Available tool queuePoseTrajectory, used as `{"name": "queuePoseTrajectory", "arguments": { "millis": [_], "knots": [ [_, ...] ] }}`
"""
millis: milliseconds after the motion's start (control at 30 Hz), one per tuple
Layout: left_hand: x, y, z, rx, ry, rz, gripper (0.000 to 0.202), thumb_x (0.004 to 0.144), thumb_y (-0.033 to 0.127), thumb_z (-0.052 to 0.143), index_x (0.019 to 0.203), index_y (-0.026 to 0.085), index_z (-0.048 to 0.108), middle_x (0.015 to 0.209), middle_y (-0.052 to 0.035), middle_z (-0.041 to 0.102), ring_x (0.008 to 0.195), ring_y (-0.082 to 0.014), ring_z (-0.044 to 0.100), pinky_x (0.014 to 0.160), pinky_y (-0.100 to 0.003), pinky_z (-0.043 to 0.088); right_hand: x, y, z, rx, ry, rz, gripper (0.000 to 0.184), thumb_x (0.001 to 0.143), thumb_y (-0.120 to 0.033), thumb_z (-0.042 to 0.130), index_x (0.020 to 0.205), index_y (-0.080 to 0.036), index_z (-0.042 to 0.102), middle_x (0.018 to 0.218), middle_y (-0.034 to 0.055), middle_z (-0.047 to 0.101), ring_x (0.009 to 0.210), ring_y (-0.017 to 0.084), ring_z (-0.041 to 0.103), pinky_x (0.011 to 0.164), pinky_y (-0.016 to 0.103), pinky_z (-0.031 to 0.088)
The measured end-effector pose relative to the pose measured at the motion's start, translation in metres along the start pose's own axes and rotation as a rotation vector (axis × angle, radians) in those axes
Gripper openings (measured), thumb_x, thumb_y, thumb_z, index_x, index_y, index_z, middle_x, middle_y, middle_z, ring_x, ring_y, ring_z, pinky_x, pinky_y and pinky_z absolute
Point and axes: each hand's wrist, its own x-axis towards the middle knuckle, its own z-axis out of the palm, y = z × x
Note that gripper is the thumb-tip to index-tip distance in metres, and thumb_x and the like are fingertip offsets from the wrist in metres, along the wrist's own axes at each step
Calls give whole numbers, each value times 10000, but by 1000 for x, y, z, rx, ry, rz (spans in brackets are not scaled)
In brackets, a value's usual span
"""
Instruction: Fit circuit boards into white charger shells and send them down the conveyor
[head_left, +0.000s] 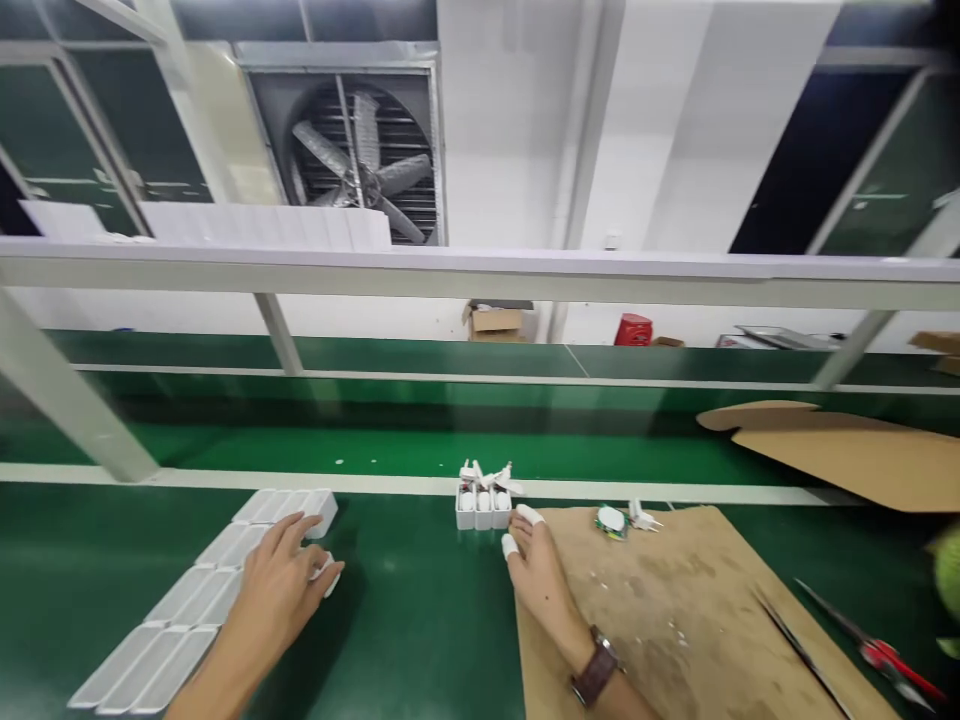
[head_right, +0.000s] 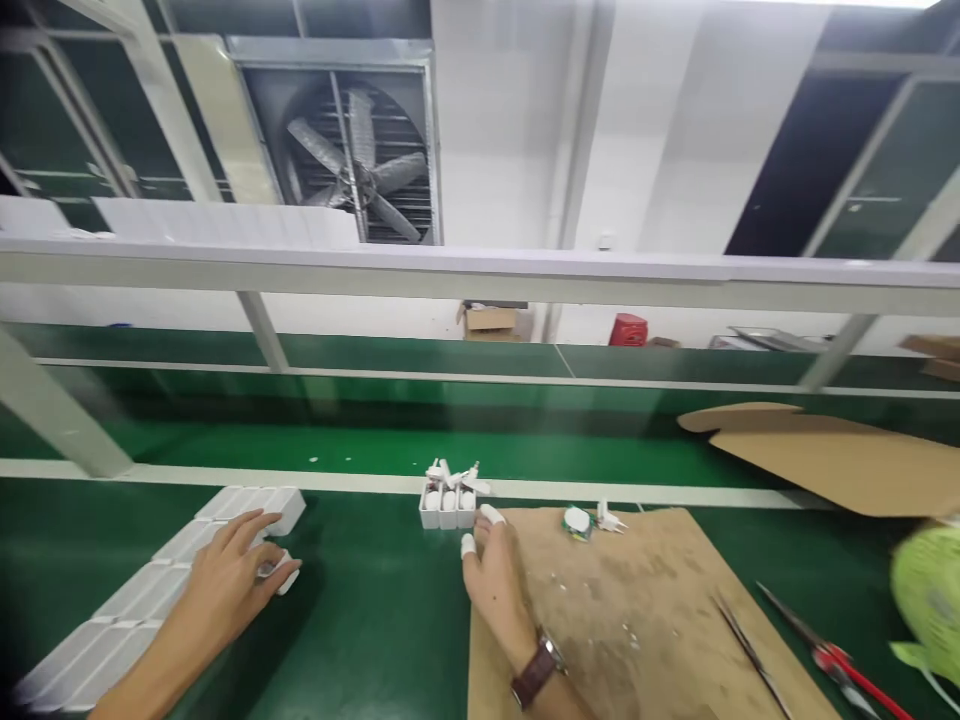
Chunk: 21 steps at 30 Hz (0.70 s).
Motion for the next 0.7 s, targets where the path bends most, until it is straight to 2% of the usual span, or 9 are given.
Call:
{"name": "queuePoseTrajectory", "arguments": {
  "millis": [100, 200, 267, 333, 400, 467, 533, 600, 700],
  "knots": [
    [15, 47, 14, -320, -76, 133, 333, 996, 441, 541, 766, 242, 675, 1403, -101, 653, 1179, -355, 676, 958, -516, 591, 14, -11, -25, -169, -45, -57, 482, 928, -257, 517, 1400, -161, 503, 1358, 160, 653, 1288, 307, 634, 1118, 514, 529],
    [25, 92, 20, -512, -187, 219, 296, 1027, 412, 522, 808, 256, 645, 1482, -43, 606, 1133, -308, 714, 886, -441, 626, 31, -15, -70, -329, -82, -108, 516, 900, -262, 570, 1405, -156, 548, 1458, 168, 581, 1406, 341, 516, 1221, 535, 401],
    [27, 112, 24, -610, -240, 240, 229, 1011, 393, 561, 842, 257, 633, 1511, -35, 578, 1112, -288, 725, 865, -406, 634, 41, -10, -104, -424, -96, -107, 535, 838, -245, 622, 1359, -123, 598, 1456, 205, 583, 1417, 386, 487, 1255, 587, 309],
    [25, 122, 30, -722, -243, 217, 81, 973, 341, 614, 972, 266, 645, 1503, -49, 571, 1142, -274, 716, 904, -385, 631, 47, -1, -135, -497, -106, -77, 508, 745, -209, 661, 1244, -116, 671, 1327, 220, 663, 1327, 419, 552, 1250, 654, 244],
    [20, 126, 37, -829, -215, 174, 250, 922, 275, 659, 1171, 279, 631, 1452, -68, 596, 1198, -275, 693, 988, -398, 610, 50, 10, -161, -535, -125, -46, 404, 701, -209, 660, 1094, -141, 724, 1098, 185, 737, 1143, 400, 647, 1196, 666, 315],
    [14, 125, 42, -902, -205, 135, 466, 884, 232, 690, 1334, 286, 580, 1409, -82, 621, 1232, -290, 675, 1047, -430, 586, 51, 16, -180, -545, -129, -34, 307, 714, -258, 642, 990, -163, 738, 993, 165, 738, 1005, 370, 674, 1090, 616, 442],
    [8, 123, 43, -933, -233, 103, 592, 873, 223, 711, 1432, 298, 532, 1414, -91, 630, 1238, -307, 677, 1050, -446, 586, 52, 16, -190, -535, -87, -36, 311, 770, -338, 613, 999, -167, 735, 1079, 189, 719, 1000, 363, 660, 1002, 567, 501],
    [3, 120, 43, -942, -265, 68, 690, 876, 241, 728, 1513, 316, 472, 1450, -99, 620, 1255, -323, 674, 1028, -443, 598, 52, 8, -190, -502, -35, -37, 381, 855, -435, 572, 1083, -171, 725, 1159, 201, 697, 1040, 358, 649, 962, 535, 524],
    [1, 117, 42, -941, -300, 26, 772, 877, 261, 741, 1570, 319, 406, 1492, -108, 588, 1316, -334, 634, 1073, -460, 570, 41, -10, -162, -373, -78, 14, 501, 958, -592, 521, 1184, -186, 709, 1004, 143, 730, 896, 303, 696, 780, 432, 593]
  ]
}}
